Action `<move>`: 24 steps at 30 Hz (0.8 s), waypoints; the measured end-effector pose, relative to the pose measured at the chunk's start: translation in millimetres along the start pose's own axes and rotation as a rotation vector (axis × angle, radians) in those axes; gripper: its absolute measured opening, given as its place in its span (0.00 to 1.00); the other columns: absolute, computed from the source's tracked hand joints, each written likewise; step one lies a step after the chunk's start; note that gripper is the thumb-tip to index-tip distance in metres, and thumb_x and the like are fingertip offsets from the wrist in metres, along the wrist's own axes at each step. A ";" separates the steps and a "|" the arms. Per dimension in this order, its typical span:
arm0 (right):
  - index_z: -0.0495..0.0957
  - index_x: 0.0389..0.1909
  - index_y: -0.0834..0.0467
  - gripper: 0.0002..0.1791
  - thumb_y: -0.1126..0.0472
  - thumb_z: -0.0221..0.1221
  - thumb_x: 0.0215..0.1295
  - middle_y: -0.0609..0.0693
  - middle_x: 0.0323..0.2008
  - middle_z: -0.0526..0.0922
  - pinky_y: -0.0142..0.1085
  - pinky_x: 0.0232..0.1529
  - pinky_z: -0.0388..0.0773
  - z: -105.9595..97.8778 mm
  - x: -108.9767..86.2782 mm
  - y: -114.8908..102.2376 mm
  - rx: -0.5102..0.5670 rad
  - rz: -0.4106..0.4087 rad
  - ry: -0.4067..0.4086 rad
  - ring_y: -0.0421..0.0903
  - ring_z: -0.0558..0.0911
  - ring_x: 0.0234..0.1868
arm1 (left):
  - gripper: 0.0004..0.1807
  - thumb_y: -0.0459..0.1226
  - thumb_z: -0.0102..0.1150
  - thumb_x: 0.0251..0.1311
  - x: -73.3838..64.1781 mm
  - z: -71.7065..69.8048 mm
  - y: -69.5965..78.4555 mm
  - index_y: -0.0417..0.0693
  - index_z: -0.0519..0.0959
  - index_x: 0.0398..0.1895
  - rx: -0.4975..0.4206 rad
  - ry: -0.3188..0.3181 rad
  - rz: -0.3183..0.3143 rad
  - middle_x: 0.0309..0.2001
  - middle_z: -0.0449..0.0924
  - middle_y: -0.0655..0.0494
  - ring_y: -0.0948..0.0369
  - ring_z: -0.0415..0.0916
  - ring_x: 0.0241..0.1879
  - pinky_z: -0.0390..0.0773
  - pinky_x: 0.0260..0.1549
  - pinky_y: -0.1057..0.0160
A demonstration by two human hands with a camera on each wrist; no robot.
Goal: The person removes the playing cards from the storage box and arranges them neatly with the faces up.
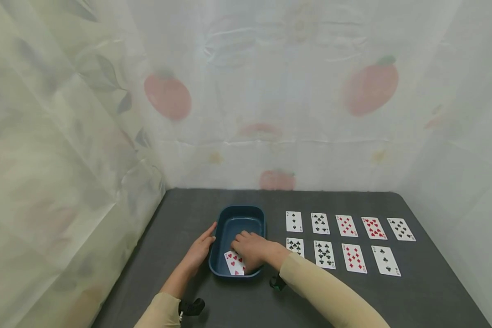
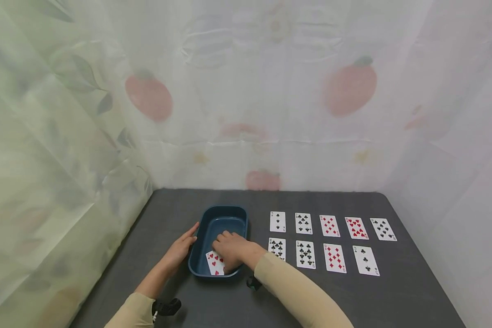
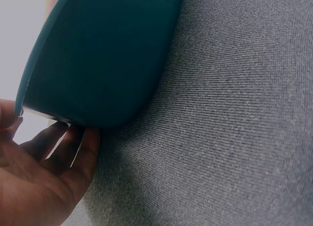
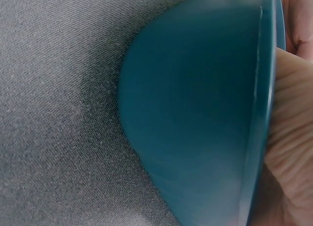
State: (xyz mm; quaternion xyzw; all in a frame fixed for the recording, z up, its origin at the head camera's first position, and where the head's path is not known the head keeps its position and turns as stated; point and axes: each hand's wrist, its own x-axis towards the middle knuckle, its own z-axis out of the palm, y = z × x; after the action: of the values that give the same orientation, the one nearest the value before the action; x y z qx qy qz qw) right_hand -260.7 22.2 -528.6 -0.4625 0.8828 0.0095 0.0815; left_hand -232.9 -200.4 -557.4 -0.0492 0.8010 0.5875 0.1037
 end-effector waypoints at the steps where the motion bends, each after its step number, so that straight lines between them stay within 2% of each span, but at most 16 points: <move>1: 0.76 0.62 0.45 0.38 0.37 0.75 0.50 0.39 0.52 0.75 0.36 0.54 0.73 -0.4 0.0 0.0 -0.004 -0.004 0.002 0.39 0.70 0.50 | 0.30 0.42 0.40 0.80 -0.1 0.1 0.1 0.62 0.56 0.82 0.002 0.000 0.001 0.82 0.46 0.51 0.47 0.39 0.80 0.44 0.73 0.36; 11: 0.75 0.65 0.42 0.41 0.37 0.76 0.49 0.41 0.58 0.74 0.39 0.58 0.72 -1.0 -2.2 5.1 0.027 -0.003 0.035 0.41 0.69 0.55 | 0.30 0.42 0.40 0.80 -1.1 0.5 0.7 0.62 0.56 0.82 0.013 0.001 -0.004 0.82 0.46 0.50 0.46 0.40 0.80 0.44 0.73 0.35; 17: 0.72 0.70 0.40 0.44 0.38 0.75 0.50 0.44 0.62 0.73 0.44 0.65 0.69 -13.3 -8.1 15.8 0.075 0.028 0.056 0.44 0.68 0.60 | 0.30 0.41 0.40 0.79 -0.8 0.5 1.5 0.60 0.56 0.82 0.012 0.010 0.005 0.82 0.47 0.48 0.45 0.40 0.80 0.42 0.72 0.34; 24: 0.70 0.72 0.41 0.46 0.40 0.75 0.50 0.45 0.63 0.73 0.43 0.64 0.70 -29.9 -19.5 30.1 0.116 0.074 0.091 0.46 0.68 0.62 | 0.30 0.41 0.41 0.79 -0.6 0.3 1.9 0.61 0.57 0.82 0.003 0.017 -0.008 0.82 0.47 0.48 0.45 0.41 0.80 0.44 0.72 0.35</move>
State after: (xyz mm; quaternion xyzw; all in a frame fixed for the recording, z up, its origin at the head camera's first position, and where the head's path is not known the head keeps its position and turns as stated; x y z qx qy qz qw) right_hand -278.5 52.5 -497.8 -0.4242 0.9011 -0.0598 0.0676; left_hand -232.6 -199.5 -555.6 -0.0573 0.8026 0.5854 0.0992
